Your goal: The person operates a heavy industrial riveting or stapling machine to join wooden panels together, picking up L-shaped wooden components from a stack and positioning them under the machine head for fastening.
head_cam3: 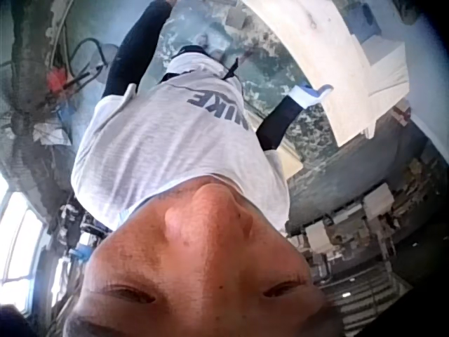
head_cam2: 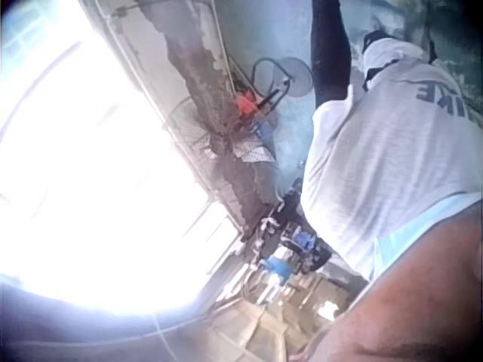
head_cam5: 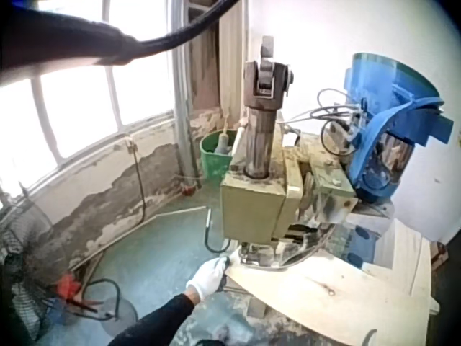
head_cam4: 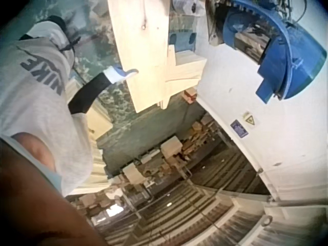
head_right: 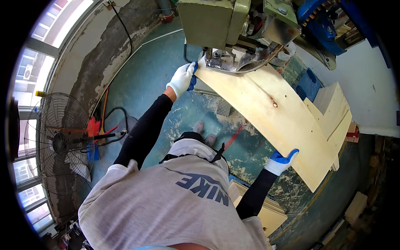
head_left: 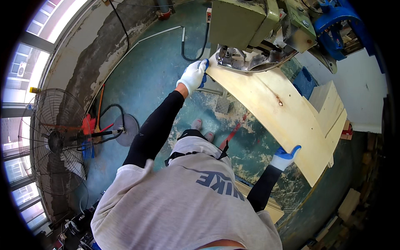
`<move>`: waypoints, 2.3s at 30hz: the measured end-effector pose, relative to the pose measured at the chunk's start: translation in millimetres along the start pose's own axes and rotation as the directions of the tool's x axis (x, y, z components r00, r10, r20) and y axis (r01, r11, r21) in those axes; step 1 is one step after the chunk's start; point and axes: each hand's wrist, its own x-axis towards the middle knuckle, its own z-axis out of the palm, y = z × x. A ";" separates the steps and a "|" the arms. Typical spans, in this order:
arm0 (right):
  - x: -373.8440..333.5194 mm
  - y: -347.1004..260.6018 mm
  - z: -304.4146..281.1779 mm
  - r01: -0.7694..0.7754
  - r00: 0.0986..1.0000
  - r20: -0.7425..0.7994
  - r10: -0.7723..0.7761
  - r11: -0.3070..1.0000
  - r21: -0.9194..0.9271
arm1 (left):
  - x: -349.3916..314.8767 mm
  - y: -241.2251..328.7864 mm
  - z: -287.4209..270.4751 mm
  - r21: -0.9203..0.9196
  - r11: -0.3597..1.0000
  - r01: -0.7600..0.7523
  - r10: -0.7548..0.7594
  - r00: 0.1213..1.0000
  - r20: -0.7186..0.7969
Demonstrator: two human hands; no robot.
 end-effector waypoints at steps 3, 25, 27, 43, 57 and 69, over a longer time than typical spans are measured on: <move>0.3 -1.2 4.7 0.022 1.000 -0.001 -0.022 1.000 -0.003 | 4.2 -6.4 -2.6 0.028 1.000 0.006 -0.007 0.999 0.032; 4.8 3.7 2.8 -0.018 0.999 -0.048 0.019 1.000 0.017 | 5.3 -8.7 -9.8 -0.029 0.997 -0.075 0.077 0.996 0.046; 8.2 2.6 0.8 -0.006 1.000 -0.014 0.006 1.000 -0.025 | -0.6 -16.8 -20.0 -0.001 0.993 -0.120 0.120 0.991 0.068; -166.2 103.8 122.1 -0.260 0.965 -0.018 0.260 0.966 -0.007 | -31.3 -52.6 -253.0 -0.184 0.946 -0.266 0.250 0.962 -0.107; -153.3 127.2 156.6 -0.247 0.963 -0.072 0.260 0.957 0.155 | 68.2 -46.7 -264.6 -0.056 0.981 -0.188 0.189 0.982 0.013; -173.2 136.7 172.3 -0.175 0.970 -0.133 0.202 0.966 0.193 | 105.3 -38.6 -264.5 -0.051 0.970 -0.239 0.243 0.965 0.100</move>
